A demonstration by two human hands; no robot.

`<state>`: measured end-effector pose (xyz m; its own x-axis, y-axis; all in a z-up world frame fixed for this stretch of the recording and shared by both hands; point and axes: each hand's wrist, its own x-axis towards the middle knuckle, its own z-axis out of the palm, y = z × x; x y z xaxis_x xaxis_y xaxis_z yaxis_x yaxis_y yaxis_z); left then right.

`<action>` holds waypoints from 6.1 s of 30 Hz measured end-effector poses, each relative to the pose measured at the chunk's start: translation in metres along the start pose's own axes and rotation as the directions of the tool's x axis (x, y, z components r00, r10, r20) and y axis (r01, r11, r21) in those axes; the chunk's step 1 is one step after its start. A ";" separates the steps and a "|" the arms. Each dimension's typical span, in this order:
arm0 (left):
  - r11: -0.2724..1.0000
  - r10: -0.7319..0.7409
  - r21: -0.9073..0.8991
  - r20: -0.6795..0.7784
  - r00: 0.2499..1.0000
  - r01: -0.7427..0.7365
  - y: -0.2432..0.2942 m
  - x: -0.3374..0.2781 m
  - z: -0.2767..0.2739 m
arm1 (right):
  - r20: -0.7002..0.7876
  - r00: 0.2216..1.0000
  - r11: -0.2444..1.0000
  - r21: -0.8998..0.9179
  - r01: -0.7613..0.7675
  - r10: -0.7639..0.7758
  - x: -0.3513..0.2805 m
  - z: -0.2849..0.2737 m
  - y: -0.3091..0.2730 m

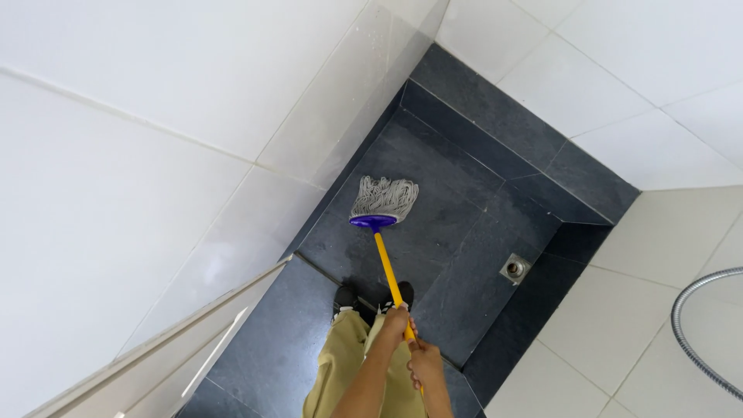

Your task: The person mops the dark tiled bathroom floor using a yellow-handled string mop, moving around the toilet and along the walls. They dip the mop into a white bucket of water and wring it out before continuing to mop. Finally, they place a red cloth on the toilet tank.

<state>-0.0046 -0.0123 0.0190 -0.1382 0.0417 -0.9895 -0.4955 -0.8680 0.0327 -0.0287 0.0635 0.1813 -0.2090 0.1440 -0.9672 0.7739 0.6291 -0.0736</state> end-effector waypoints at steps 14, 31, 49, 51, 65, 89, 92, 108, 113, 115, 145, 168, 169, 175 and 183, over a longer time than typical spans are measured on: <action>0.998 0.059 -0.027 0.070 0.996 -0.058 0.006 0.002 -0.014 | -0.095 0.995 0.986 -0.162 0.024 -0.040 -0.019 0.016 -0.018; 0.993 0.055 0.100 0.054 0.997 -0.060 0.016 -0.017 -0.020 | -0.102 0.993 0.976 -0.215 0.037 -0.061 -0.001 0.027 -0.007; 0.973 0.019 0.231 0.004 1.000 -0.020 0.011 -0.003 -0.028 | -0.117 0.982 0.953 -0.284 0.110 -0.148 -0.006 0.031 -0.010; 0.993 0.043 0.112 0.001 0.999 -0.042 0.004 0.021 -0.031 | -0.167 0.967 0.954 -0.260 0.148 -0.195 -0.001 0.033 -0.009; 0.916 0.128 -0.384 -0.002 0.992 -0.119 -0.020 0.042 -0.126 | 0.137 0.915 0.515 -0.791 0.332 -0.379 0.001 0.082 -0.014; 0.495 0.206 -0.858 -0.042 0.978 -0.141 -0.005 0.000 -0.030 | 0.364 0.867 -0.126 -0.931 0.342 -0.339 -0.052 0.053 -0.107; 0.427 0.206 -0.893 -0.059 0.977 -0.144 -0.008 -0.012 -0.011 | 0.323 0.902 -0.130 -0.946 0.297 -0.286 -0.055 0.040 -0.111; 0.519 0.357 -0.815 -0.065 0.932 -0.256 0.028 -0.104 -0.009 | 0.371 0.859 -0.007 -0.919 0.394 -0.353 -0.123 0.025 -0.159; 0.633 0.412 -0.721 0.006 0.911 -0.282 0.072 -0.241 0.044 | 0.287 0.906 0.039 -0.949 0.314 -0.310 -0.179 -0.027 -0.192; 0.652 0.442 -0.701 0.042 0.896 -0.289 0.079 -0.258 0.055 | 0.263 0.915 0.040 -0.957 0.289 -0.307 -0.204 -0.035 -0.200; 0.636 0.582 -0.713 0.194 0.789 -0.294 0.106 -0.251 0.003 | 0.226 0.851 0.030 -0.962 0.272 -0.473 -0.180 -0.004 -0.202; 0.664 0.627 -0.666 0.249 0.738 -0.340 0.161 -0.192 0.028 | 0.232 0.753 -0.029 -0.962 0.272 -0.615 -0.176 0.007 -0.241; 0.666 0.629 -0.664 0.254 0.735 -0.341 0.169 -0.186 0.031 | 0.228 0.751 -0.025 -0.962 0.271 -0.619 -0.168 0.008 -0.244; 0.751 0.551 -0.512 0.136 0.823 -0.418 0.174 -0.130 0.050 | 0.175 0.748 0.039 -0.965 0.258 -0.641 -0.097 0.017 -0.253; 0.793 0.561 -0.410 0.199 0.804 -0.451 0.191 -0.259 0.079 | 0.030 0.858 0.240 -0.954 0.177 -0.512 -0.188 -0.020 -0.286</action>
<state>-0.1316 -0.1498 0.2931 -0.5596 -0.3545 -0.7491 0.0209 -0.9096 0.4149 -0.2228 -0.1275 0.3888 -0.5576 -0.2217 -0.8000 -0.4216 0.9058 0.0428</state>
